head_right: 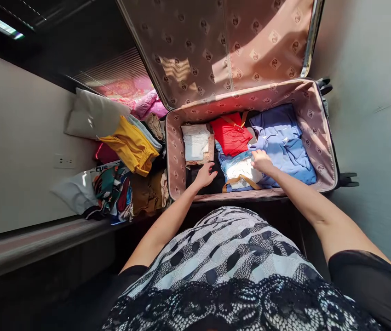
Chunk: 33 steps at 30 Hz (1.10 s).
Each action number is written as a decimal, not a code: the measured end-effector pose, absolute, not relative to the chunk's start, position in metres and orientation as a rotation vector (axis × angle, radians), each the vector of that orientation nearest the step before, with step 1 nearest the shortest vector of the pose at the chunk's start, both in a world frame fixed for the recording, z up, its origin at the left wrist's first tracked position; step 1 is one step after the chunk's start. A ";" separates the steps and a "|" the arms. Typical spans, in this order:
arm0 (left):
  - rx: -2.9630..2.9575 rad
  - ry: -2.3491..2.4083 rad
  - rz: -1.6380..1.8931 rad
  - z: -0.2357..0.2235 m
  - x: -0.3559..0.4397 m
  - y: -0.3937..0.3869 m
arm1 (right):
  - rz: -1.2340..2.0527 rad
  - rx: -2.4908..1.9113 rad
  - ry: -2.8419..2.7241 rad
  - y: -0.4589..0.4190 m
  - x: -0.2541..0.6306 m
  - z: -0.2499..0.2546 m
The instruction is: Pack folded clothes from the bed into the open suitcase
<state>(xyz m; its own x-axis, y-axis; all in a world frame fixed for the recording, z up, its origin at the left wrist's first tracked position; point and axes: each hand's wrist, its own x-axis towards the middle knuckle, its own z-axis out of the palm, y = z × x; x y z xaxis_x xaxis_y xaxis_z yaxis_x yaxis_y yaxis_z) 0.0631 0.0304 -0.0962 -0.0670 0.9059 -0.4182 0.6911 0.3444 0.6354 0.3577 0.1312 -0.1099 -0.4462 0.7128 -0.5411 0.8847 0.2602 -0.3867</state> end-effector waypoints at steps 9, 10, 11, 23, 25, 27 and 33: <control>1.583 1.762 -0.249 -0.116 0.127 0.034 | -0.748 1.488 2.202 0.135 0.332 -0.131; 1.592 1.713 -0.322 -0.116 0.131 0.032 | -0.751 1.435 2.217 0.133 0.335 -0.131; 1.582 1.655 -0.392 -0.115 0.133 0.030 | -0.768 1.364 2.223 0.131 0.338 -0.131; 1.307 0.971 -0.111 -0.110 0.120 0.023 | -1.225 0.563 2.177 0.100 0.347 -0.132; 1.236 1.171 -0.042 -0.109 0.102 0.019 | -1.143 0.508 2.113 0.094 0.347 -0.131; 1.194 1.463 0.007 -0.107 0.077 0.018 | -1.070 0.505 2.106 0.091 0.346 -0.130; 1.087 2.117 0.074 -0.102 0.019 0.027 | -1.003 0.580 2.133 0.107 0.342 -0.133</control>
